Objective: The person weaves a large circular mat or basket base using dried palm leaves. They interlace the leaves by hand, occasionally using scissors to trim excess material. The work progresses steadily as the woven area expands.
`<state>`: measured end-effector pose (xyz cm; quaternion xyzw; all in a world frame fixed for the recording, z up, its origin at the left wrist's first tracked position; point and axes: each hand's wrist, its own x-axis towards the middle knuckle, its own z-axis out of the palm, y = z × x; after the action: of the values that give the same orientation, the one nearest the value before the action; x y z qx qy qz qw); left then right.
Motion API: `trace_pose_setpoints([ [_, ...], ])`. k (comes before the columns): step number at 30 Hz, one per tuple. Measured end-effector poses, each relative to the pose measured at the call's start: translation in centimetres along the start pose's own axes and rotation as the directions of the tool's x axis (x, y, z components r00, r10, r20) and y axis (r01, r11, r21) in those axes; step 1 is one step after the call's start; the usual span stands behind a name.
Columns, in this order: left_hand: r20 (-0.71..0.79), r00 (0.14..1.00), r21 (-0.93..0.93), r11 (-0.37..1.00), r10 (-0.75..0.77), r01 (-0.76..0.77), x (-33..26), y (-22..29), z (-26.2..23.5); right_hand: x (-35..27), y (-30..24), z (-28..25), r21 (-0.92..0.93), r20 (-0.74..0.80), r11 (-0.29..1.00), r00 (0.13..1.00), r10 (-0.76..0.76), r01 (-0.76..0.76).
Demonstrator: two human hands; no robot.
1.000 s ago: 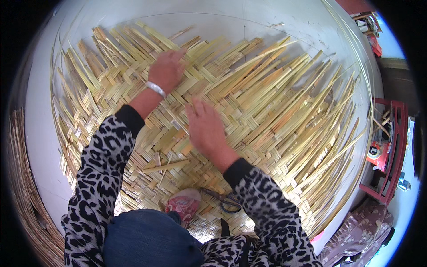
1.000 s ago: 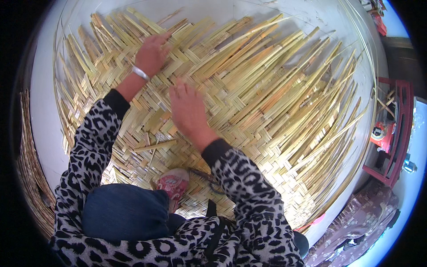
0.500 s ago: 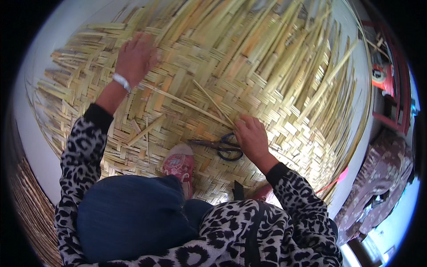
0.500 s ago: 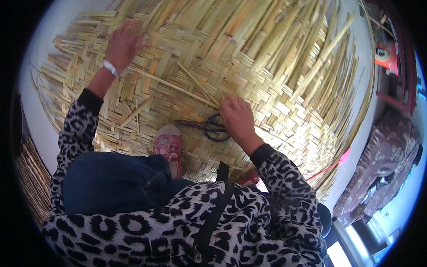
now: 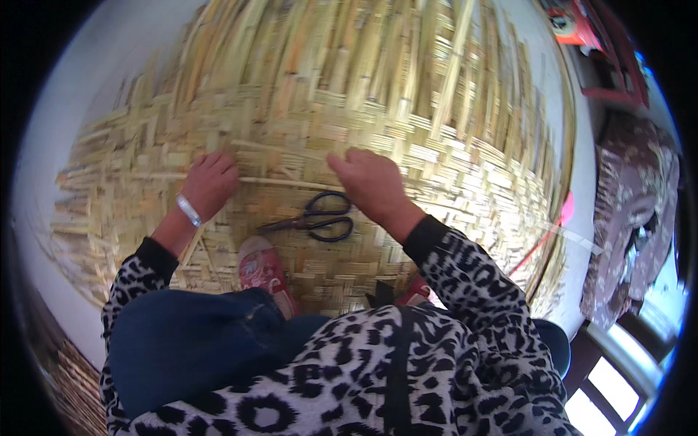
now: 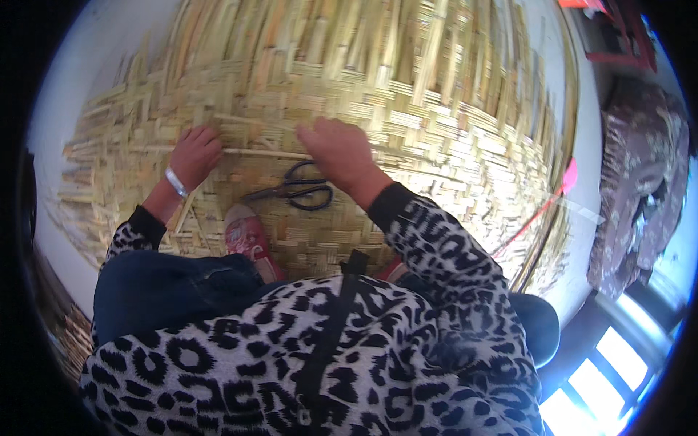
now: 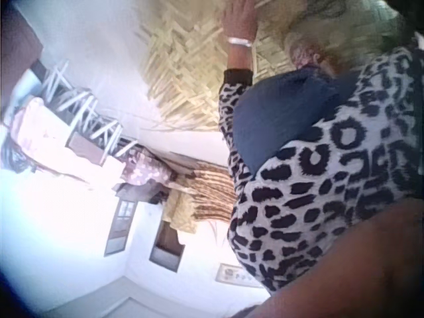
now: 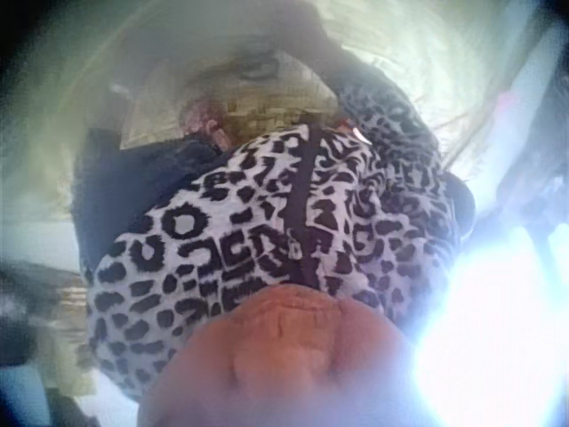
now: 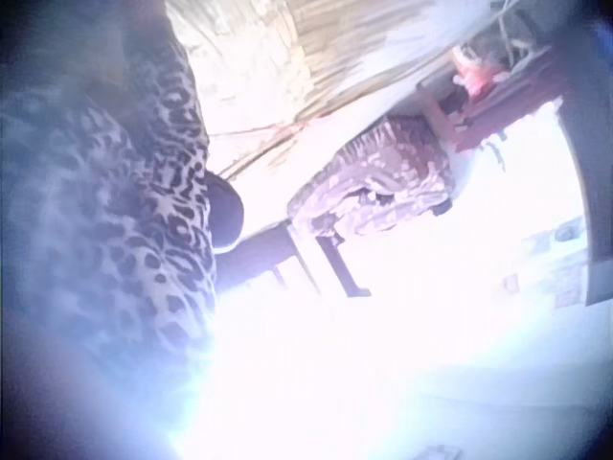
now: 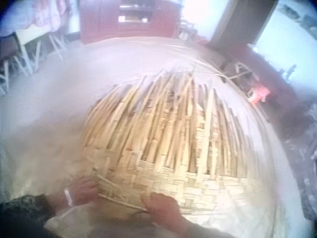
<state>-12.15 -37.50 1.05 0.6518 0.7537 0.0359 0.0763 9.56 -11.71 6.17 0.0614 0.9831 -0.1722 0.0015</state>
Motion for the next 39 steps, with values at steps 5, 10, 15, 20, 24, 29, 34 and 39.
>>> trace_pose_setpoints([
  [5,0.007,0.960,-0.462,0.850,-0.280,0.251,1.2,3.8,-0.4,0.5,0.4,0.3,0.025,-0.154,0.997,0.986,-0.070,0.074],
  [10,0.448,0.777,-0.890,-0.304,-0.443,0.340,4.8,7.3,-1.2,1.8,-1.1,0.9,0.216,-0.132,0.969,0.987,-0.089,0.116],
  [15,0.371,0.771,-0.829,-0.558,-0.518,0.024,5.9,6.2,-0.7,2.1,0.7,1.2,0.153,-0.187,0.988,0.982,0.020,0.009],
  [20,0.421,0.579,-0.783,-0.601,-0.699,-0.157,4.7,0.1,1.1,1.1,3.8,0.2,0.156,-0.168,0.983,0.978,0.126,-0.100],
  [24,0.387,0.622,-0.798,-0.585,-0.680,-0.143,4.5,1.1,0.8,2.0,2.5,0.1,0.288,-0.167,0.950,0.970,0.177,-0.123],
  [29,0.449,0.642,-0.804,-0.595,-0.622,-0.013,6.9,6.1,-0.5,3.0,0.4,0.4,0.541,0.078,0.804,0.966,0.245,-0.247],
  [34,0.469,0.656,-0.803,-0.594,-0.591,0.038,7.0,6.4,-1.6,3.4,-0.5,1.1,0.775,0.423,0.370,0.855,0.301,-0.513],
  [39,0.371,0.720,-0.797,-0.599,-0.586,-0.077,6.7,6.9,-1.4,3.4,-0.6,1.7,0.786,0.612,0.039,0.786,0.090,-0.617],
])
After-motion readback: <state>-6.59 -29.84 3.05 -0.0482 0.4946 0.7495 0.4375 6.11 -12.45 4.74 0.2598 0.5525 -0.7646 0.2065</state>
